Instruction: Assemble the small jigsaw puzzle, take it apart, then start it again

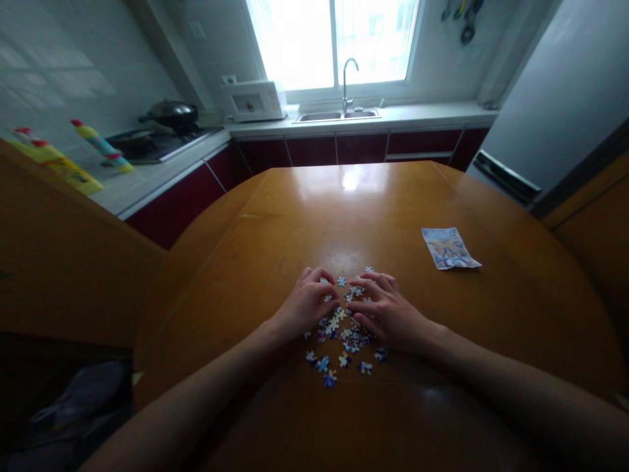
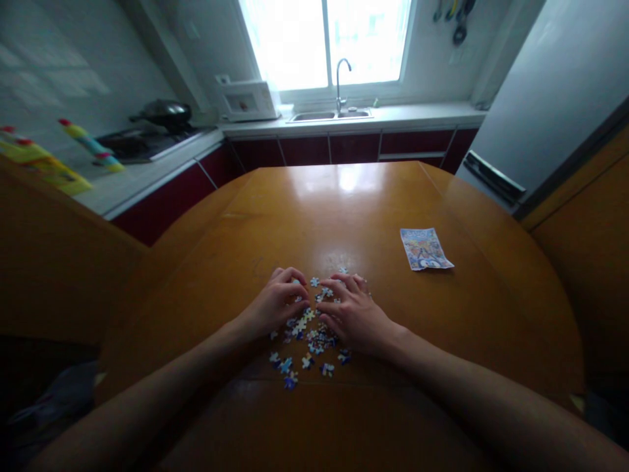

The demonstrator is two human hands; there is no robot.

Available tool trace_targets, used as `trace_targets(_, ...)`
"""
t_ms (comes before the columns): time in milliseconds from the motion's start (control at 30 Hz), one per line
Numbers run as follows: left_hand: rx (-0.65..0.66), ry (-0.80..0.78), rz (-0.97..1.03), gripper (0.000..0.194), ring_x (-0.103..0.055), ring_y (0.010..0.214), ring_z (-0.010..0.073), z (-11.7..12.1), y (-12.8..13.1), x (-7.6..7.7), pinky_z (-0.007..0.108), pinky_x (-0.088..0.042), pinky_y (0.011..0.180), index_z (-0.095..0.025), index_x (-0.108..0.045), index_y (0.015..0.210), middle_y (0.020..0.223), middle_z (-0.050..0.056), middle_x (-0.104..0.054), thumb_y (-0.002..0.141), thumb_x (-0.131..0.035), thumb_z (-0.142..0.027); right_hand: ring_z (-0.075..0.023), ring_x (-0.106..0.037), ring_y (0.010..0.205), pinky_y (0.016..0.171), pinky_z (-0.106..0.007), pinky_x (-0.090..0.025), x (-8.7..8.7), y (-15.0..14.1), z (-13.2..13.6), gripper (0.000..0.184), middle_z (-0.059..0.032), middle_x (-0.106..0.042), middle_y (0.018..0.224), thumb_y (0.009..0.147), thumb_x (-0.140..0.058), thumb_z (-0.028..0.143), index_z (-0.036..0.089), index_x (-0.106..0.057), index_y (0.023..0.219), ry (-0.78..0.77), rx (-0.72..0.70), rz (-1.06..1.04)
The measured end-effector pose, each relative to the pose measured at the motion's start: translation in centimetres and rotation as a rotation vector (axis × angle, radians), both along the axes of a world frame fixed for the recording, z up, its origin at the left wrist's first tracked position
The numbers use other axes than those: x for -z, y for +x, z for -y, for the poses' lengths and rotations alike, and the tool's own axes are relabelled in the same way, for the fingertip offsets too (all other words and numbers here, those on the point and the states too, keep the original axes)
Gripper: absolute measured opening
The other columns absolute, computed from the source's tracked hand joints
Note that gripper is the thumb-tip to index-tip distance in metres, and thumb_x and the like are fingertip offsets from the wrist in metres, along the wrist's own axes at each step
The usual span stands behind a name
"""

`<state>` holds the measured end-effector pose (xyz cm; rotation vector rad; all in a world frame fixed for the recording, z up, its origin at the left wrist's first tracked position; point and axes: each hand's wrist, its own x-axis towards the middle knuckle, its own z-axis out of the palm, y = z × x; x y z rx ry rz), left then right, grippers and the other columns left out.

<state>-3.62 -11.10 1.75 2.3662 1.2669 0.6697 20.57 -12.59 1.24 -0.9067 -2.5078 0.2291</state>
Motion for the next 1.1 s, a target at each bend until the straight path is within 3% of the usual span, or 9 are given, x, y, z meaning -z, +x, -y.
trace_targets(233,-0.068,0.078,0.002,0.005,-0.047,0.106,0.0233,-0.1,0.3,0.1,0.043,-0.044,0.097,-0.021,-0.072,0.084,0.109,0.005,-0.06,0.088,-0.072,-0.025,-0.0305,-0.04,0.135,0.109,-0.057,-0.034,-0.2,-0.1,0.4,0.02,-0.0027,-0.056,0.142,0.095,-0.062,0.033,0.035,-0.074,0.111,-0.007,-0.073,-0.017)
trace_targets(333,-0.072,0.066,0.005,0.007,-0.05,0.101,0.0217,-0.2,-0.4,-1.1,0.04,-0.045,0.092,-0.023,-0.074,0.09,0.103,0.005,-0.06,0.091,-0.069,-0.027,-0.0287,-0.045,0.13,0.107,-0.054,-0.037,-0.1,-0.1,0.1,0.02,-0.0037,-0.062,0.134,0.096,-0.06,0.029,0.032,-0.074,0.109,0.007,-0.009,-0.113)
trace_targets(500,0.088,-0.073,-0.152,0.004,-0.053,0.086,0.0183,0.9,-1.2,-3.4,0.03,-0.043,0.075,-0.024,-0.075,0.085,0.087,0.003,-0.059,0.085,-0.076,-0.028,-0.0282,-0.052,0.121,0.102,-0.051,-0.041,0.1,0.3,-0.9,0.019,-0.0087,-0.066,0.12,0.097,-0.056,0.026,0.023,-0.075,0.096,0.015,0.159,-0.259)
trace_targets(700,0.101,-0.131,-0.257,0.019,-0.054,0.088,0.0195,1.8,-0.5,-2.1,0.029,-0.041,0.073,-0.021,-0.07,0.078,0.087,0.002,-0.059,0.079,-0.083,-0.035,-0.0276,-0.053,0.118,0.1,-0.051,-0.041,0.4,0.5,-1.6,0.021,-0.0087,-0.067,0.116,0.097,-0.054,0.025,0.022,-0.073,0.089,0.006,0.217,-0.323)
trace_targets(800,0.072,-0.182,-0.199,0.016,-0.055,0.087,0.0182,1.6,-0.5,-1.6,0.028,-0.042,0.073,-0.019,-0.069,0.077,0.088,0.002,-0.061,0.079,-0.082,-0.026,-0.027,-0.054,0.117,0.1,-0.05,-0.041,0.5,0.5,-1.8,0.02,-0.008,-0.067,0.115,0.097,-0.055,0.025,0.022,-0.073,0.088,0.005,0.225,-0.336)
trace_targets(900,0.06,-0.186,-0.096,0.011,-0.055,0.083,0.0162,1.4,-0.4,-2.1,0.027,-0.043,0.072,-0.018,-0.069,0.076,0.086,0.002,-0.061,0.083,-0.077,-0.02,-0.0267,-0.054,0.117,0.101,-0.049,-0.041,0.5,0.5,-1.8,0.019,-0.0076,-0.067,0.115,0.097,-0.055,0.026,0.023,-0.072,0.088,0.001,0.234,-0.345)
trace_targets(1100,0.27,-0.148,-0.042,0.012,-0.057,0.087,0.0162,2.2,0.5,-3.0,0.027,-0.045,0.076,-0.021,-0.073,0.079,0.09,0.003,-0.065,0.089,-0.072,-0.027,-0.0266,-0.054,0.117,0.101,-0.05,-0.04,0.6,0.5,-1.8,0.019,-0.0076,-0.067,0.115,0.096,-0.056,0.024,0.022,-0.072,0.088,-0.004,0.232,-0.336)
